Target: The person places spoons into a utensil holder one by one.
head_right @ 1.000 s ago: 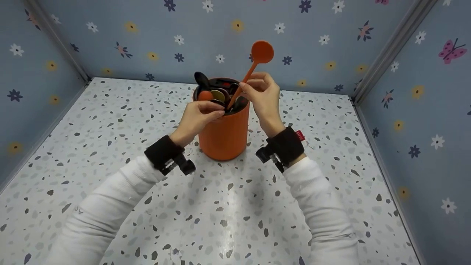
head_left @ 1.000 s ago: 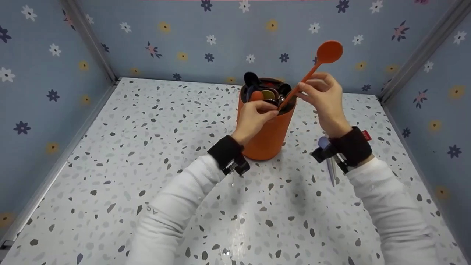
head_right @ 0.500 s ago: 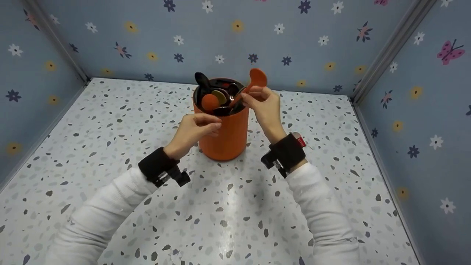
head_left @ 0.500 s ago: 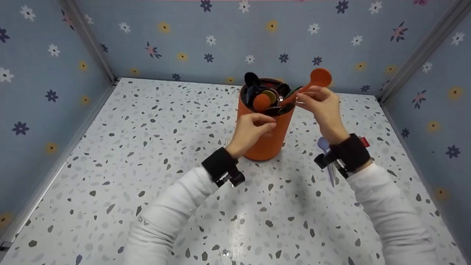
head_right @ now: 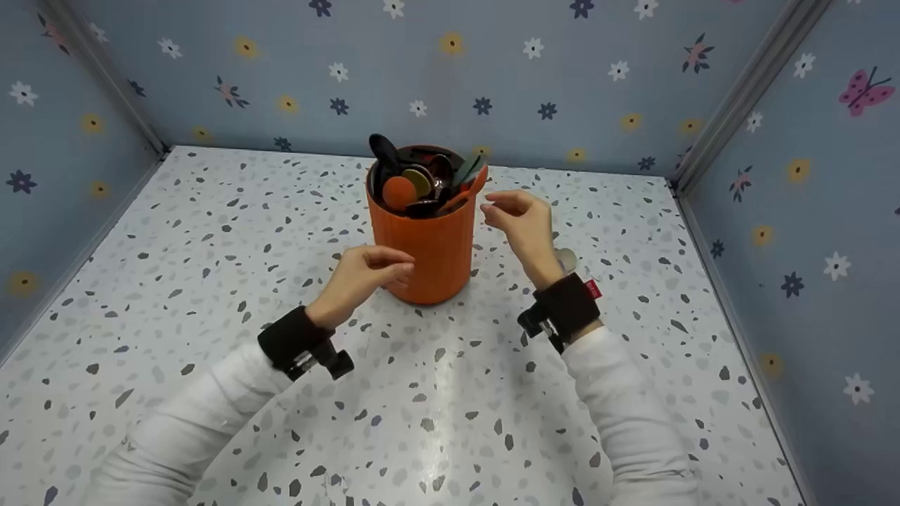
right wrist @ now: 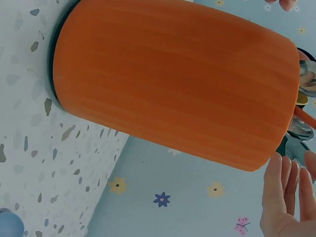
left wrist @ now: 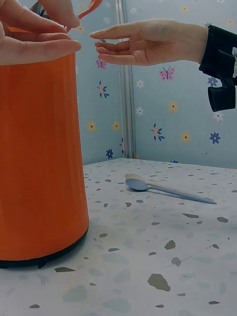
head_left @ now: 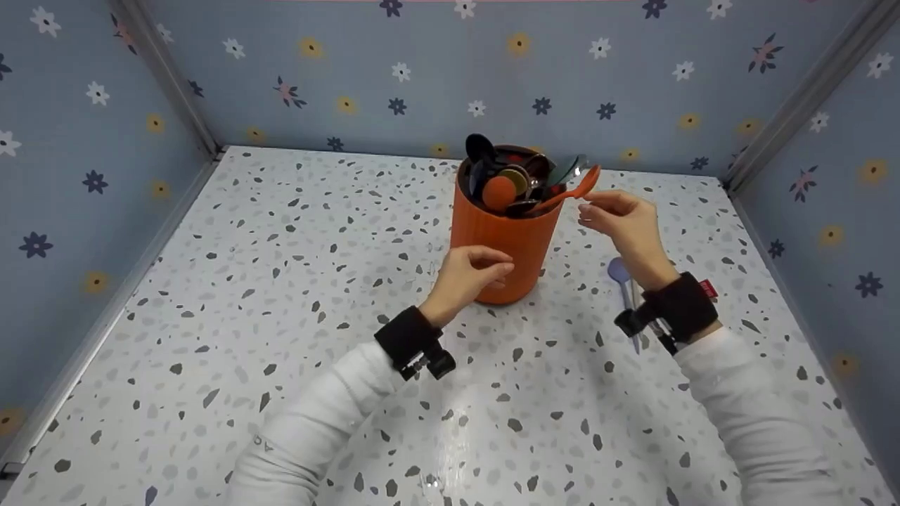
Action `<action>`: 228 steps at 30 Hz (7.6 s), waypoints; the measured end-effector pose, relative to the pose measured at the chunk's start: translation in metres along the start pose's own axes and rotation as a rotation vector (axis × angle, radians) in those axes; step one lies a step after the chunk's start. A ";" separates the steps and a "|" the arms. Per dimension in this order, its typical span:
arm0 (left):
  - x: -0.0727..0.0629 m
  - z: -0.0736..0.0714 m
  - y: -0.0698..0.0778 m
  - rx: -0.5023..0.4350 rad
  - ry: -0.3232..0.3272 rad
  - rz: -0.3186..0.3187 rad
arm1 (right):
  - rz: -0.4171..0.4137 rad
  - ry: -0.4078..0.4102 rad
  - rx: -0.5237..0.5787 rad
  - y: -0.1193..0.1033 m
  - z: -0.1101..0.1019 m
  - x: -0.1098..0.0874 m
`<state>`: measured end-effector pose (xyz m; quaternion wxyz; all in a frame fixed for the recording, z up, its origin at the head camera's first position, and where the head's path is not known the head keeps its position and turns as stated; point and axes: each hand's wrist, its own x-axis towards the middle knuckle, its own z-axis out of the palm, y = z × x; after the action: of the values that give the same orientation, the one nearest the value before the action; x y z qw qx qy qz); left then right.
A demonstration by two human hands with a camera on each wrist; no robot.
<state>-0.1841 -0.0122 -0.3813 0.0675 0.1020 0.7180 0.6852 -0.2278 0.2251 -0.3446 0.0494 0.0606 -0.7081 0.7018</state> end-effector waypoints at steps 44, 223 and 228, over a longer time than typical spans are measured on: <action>-0.025 -0.005 -0.061 -0.015 -0.063 -0.197 | 0.358 0.019 -0.624 0.128 -0.106 -0.017; 0.022 0.023 0.042 0.133 -0.065 0.115 | 0.134 -0.148 0.197 -0.051 0.017 -0.008; 0.024 0.024 0.045 0.117 -0.036 0.117 | 0.105 -0.123 0.228 -0.056 0.018 -0.002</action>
<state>-0.1996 0.0192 -0.3362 0.0343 0.1598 0.7485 0.6427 -0.2172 0.2068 -0.2897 -0.0380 0.0719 -0.6278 0.7741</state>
